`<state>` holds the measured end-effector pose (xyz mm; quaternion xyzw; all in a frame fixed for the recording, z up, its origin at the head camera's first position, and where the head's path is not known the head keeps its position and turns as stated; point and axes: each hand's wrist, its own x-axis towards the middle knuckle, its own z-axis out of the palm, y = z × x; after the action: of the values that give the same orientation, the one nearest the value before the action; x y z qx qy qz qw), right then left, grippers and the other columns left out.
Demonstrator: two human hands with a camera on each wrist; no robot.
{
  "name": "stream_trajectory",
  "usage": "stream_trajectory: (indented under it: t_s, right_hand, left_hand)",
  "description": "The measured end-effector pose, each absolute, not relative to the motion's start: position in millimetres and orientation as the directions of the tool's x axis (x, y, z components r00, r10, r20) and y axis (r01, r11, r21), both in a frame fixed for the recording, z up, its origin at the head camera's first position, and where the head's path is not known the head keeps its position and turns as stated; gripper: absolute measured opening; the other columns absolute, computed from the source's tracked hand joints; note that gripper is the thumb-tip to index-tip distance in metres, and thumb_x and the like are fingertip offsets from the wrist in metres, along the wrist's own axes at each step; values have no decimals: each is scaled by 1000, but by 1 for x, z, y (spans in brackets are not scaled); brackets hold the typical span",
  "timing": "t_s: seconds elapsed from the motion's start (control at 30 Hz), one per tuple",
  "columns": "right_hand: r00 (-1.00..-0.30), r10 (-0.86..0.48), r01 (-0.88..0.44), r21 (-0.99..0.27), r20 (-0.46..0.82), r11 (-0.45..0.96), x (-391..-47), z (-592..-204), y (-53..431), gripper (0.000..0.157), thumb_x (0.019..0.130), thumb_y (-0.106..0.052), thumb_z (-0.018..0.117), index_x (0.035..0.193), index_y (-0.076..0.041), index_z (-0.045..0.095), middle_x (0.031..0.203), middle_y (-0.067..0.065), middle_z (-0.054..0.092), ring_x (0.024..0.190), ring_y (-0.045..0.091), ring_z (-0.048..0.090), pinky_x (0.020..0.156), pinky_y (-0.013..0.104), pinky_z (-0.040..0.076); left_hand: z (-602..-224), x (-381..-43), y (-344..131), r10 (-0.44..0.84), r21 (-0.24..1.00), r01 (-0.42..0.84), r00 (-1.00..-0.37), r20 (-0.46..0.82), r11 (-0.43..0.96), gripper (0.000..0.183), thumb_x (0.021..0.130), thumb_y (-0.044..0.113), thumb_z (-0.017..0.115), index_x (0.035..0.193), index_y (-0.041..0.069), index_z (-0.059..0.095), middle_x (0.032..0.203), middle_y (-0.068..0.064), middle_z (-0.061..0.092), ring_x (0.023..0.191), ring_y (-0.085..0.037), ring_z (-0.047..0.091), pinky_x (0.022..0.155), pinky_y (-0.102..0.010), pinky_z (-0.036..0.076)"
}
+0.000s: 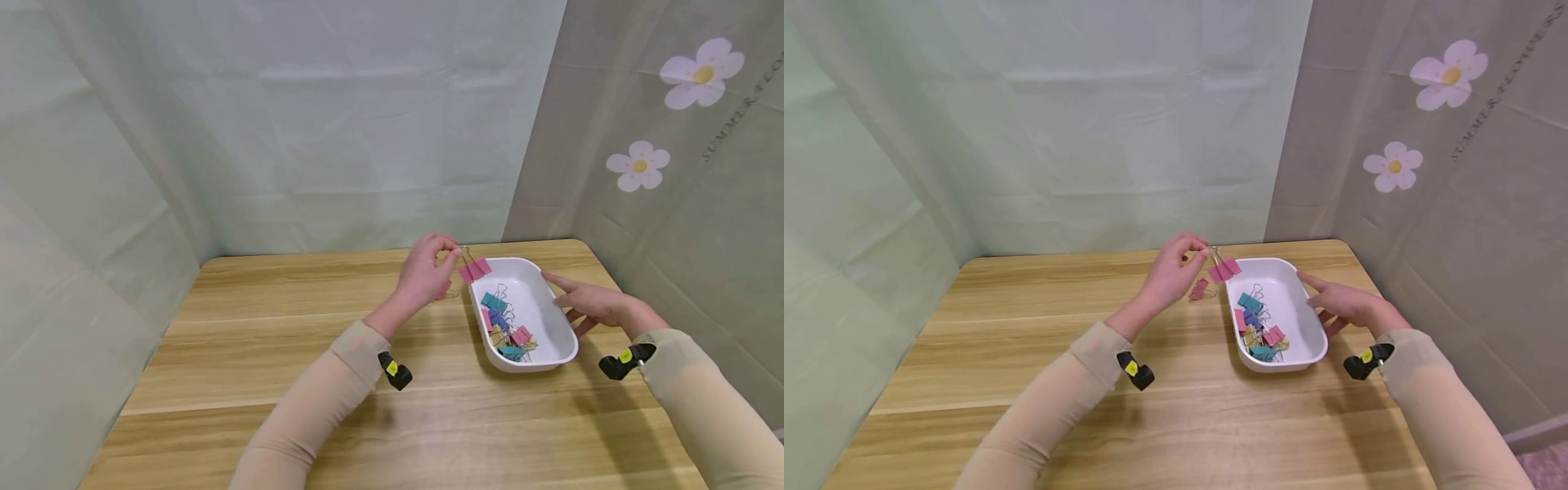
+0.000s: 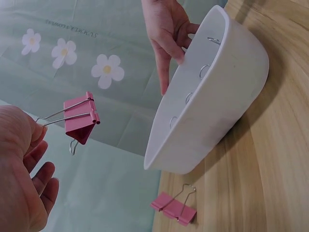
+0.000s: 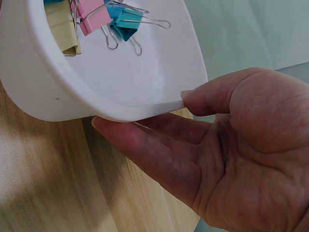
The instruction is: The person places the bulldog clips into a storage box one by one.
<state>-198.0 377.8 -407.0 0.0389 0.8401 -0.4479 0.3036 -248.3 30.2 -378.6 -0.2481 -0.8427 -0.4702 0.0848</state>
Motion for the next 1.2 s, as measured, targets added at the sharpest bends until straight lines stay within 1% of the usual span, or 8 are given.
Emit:
stream_trajectory:
  t_s: [0.13,0.37,0.67,1.0,1.2]
  right_hand:
    - [-810,-215,333,-730,-545,597,-198,-407,378,80,108,-24,48,163,-29,-10,162,34,8,118,45,59,82,49,60]
    - [-809,-211,335,-726,-548,600,-198,-407,378,80,108,-24,48,164,-30,-9,163,32,6,119,45,58,83,49,59]
    - [-810,-217,332,-731,-545,597,-198,-407,378,80,108,-24,48,164,-30,-9,163,33,6,120,46,57,83,49,59]
    - [-811,-221,323,-731,-541,601,-198,-407,379,78,109,-24,46,163,-30,-10,162,34,6,119,45,57,82,49,59]
    - [-813,-220,323,-731,-540,602,-197,-407,379,80,109,-24,48,163,-30,-10,161,34,7,118,45,58,82,49,59]
  left_hand:
    - [-379,-246,35,346,757,500,-860,376,420,20,105,33,59,109,17,71,125,5,62,121,-15,55,98,-38,49]
    - [-382,-243,44,372,745,518,-847,380,419,19,105,31,59,101,17,71,123,6,63,120,-15,55,101,-35,49]
    - [-388,-240,56,387,741,497,-857,340,452,17,105,32,59,105,20,72,125,6,62,125,-15,53,105,-36,47]
    - [-389,-236,69,393,718,517,-848,356,465,18,104,31,60,105,19,73,123,6,64,120,-15,56,99,-34,49]
    - [-390,-234,76,399,714,537,-836,378,449,18,103,29,61,104,16,74,120,4,65,118,-15,57,100,-31,48]
